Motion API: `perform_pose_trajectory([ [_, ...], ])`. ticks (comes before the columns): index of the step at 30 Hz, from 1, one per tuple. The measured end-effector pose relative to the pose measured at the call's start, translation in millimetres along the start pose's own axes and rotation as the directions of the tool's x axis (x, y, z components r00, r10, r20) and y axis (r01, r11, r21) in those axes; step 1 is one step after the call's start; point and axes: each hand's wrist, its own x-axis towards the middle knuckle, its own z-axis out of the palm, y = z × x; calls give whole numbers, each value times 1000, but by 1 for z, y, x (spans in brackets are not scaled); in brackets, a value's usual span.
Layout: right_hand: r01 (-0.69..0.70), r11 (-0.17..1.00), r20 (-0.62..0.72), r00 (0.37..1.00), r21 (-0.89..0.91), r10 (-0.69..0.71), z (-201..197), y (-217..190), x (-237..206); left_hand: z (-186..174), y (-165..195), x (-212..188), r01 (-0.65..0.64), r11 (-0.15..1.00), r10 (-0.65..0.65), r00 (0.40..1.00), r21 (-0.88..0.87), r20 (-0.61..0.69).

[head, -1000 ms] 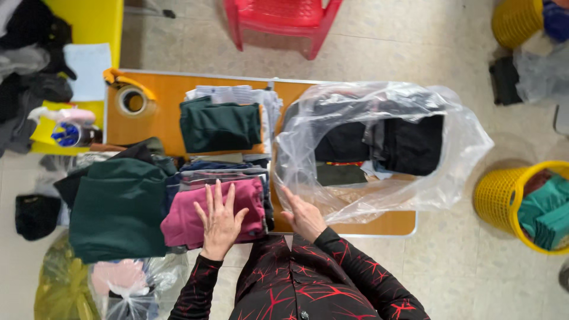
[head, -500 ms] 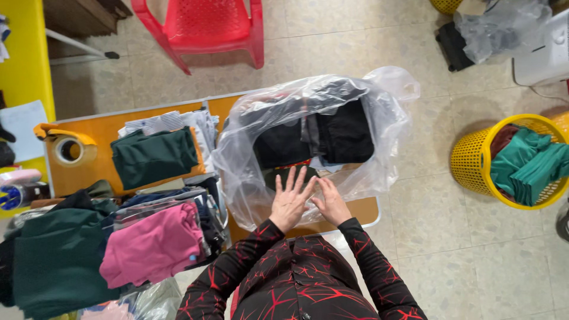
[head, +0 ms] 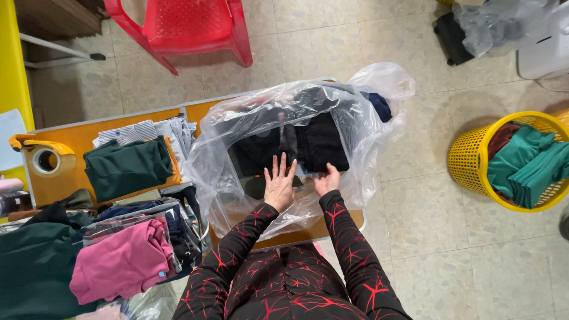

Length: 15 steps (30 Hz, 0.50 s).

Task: The person takes folded clothing items out of large plastic bags on a table and stacks them into sorted piles by type and color, pressing each stack flat with their hands. They work through several bags, building up piles of shirts, pants, and jackets across the tabletop.

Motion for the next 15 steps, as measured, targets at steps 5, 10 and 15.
perform_pose_trajectory([
  [5, -29, 996, -123, 992, 84, 39, 10, -10, 8, 40, -13, 14, 105, 841, -131, 991, -531, -12],
  [10, -45, 995, 65, 997, 86, 39, 18, -31, 18, 32, -18, 49, 493, 212, -428, 823, -844, 373],
  [15, -46, 988, 100, 994, 149, 31, 18, -35, 20, 13, -10, 66, 428, -236, -486, 726, -873, 487],
])
